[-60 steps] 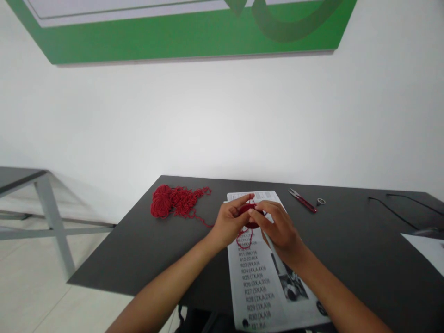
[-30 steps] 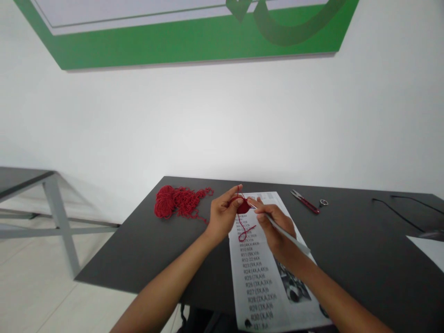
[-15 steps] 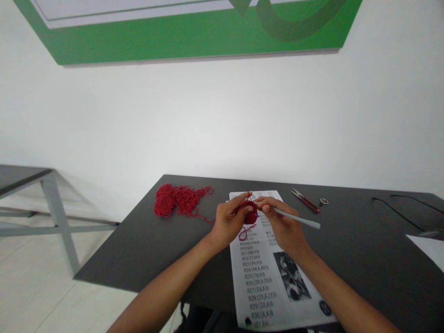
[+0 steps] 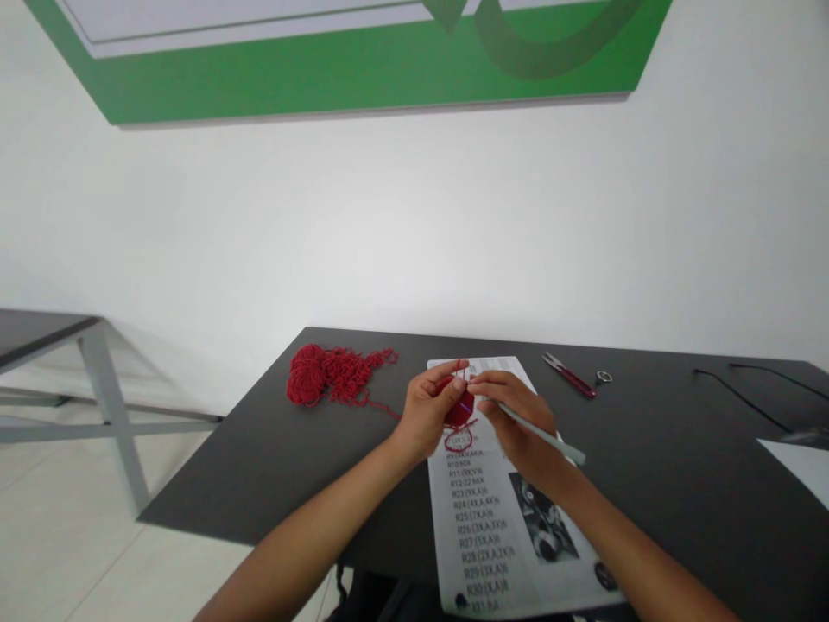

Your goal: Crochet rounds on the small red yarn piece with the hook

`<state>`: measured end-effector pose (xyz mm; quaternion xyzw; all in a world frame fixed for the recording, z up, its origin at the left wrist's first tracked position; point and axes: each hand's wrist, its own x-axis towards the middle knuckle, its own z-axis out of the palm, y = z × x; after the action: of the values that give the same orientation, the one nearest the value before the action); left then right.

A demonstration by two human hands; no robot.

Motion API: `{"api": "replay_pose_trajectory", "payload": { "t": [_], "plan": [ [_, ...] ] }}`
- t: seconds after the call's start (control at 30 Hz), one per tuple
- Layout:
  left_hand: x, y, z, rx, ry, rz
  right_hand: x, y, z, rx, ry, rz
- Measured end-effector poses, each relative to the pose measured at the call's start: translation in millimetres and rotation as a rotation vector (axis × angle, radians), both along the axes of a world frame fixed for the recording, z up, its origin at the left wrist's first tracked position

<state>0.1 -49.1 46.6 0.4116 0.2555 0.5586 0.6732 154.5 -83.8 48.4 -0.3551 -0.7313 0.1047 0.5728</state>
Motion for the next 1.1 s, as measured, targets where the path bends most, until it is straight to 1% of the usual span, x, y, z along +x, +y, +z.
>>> {"api": "replay_pose_trajectory", "payload": {
  "t": [0.07, 0.13, 0.23, 0.4, 0.57, 0.67, 0.73, 0.8, 0.87, 0.93, 1.0, 1.07, 1.1],
  "plan": [
    [-3.5, 1.0, 4.5, 0.009, -0.016, 0.012, 1.0, 0.6, 5.9, -0.048, 0.090, 0.065],
    [-7.0, 2.0, 8.2, 0.024, -0.022, 0.012, 2.2, 0.5, 9.2, -0.077, 0.141, 0.079],
    [-11.2, 3.7, 11.0, 0.049, -0.019, -0.003, 3.0, -2.7, 10.9, -0.140, 0.138, 0.086],
    [-13.5, 5.3, 11.2, 0.070, -0.021, -0.036, 0.6, -9.4, 7.4, -0.195, 0.162, 0.099],
    [-14.0, 5.2, 12.6, -0.023, -0.133, -0.081, -1.4, -12.4, 0.2, -0.287, 0.249, 0.126],
    [-14.8, 4.2, 14.2, -0.079, -0.211, -0.124, -3.7, -13.2, 0.9, -0.379, 0.361, 0.222],
    [-14.5, 2.5, 15.1, -0.106, -0.248, -0.160, -6.4, -12.2, 4.1, -0.427, 0.510, 0.341],
    [-13.3, 0.4, 15.4, -0.109, -0.241, -0.197, -9.2, -9.4, 7.8, -0.456, 0.688, 0.468],
    [-12.1, -1.5, 15.4, -0.053, -0.170, -0.189, -10.9, -5.1, 10.0, -0.506, 0.838, 0.569],
    [-11.5, -2.7, 15.2, 0.081, -0.017, -0.106, -11.3, -0.1, 9.4, -0.578, 0.950, 0.614],
    [-11.8, -3.6, 14.7, 0.260, 0.205, 0.041, -10.8, 4.7, 6.3, -0.616, 1.035, 0.595],
    [-12.1, -4.4, 13.5, 0.410, 0.427, 0.174, -10.4, 8.5, 2.1, -0.589, 1.067, 0.518],
    [-12.0, -4.8, 12.6, 0.455, 0.508, 0.218, -10.3, 9.8, -0.1, -0.560, 1.053, 0.469]
  ]
}}
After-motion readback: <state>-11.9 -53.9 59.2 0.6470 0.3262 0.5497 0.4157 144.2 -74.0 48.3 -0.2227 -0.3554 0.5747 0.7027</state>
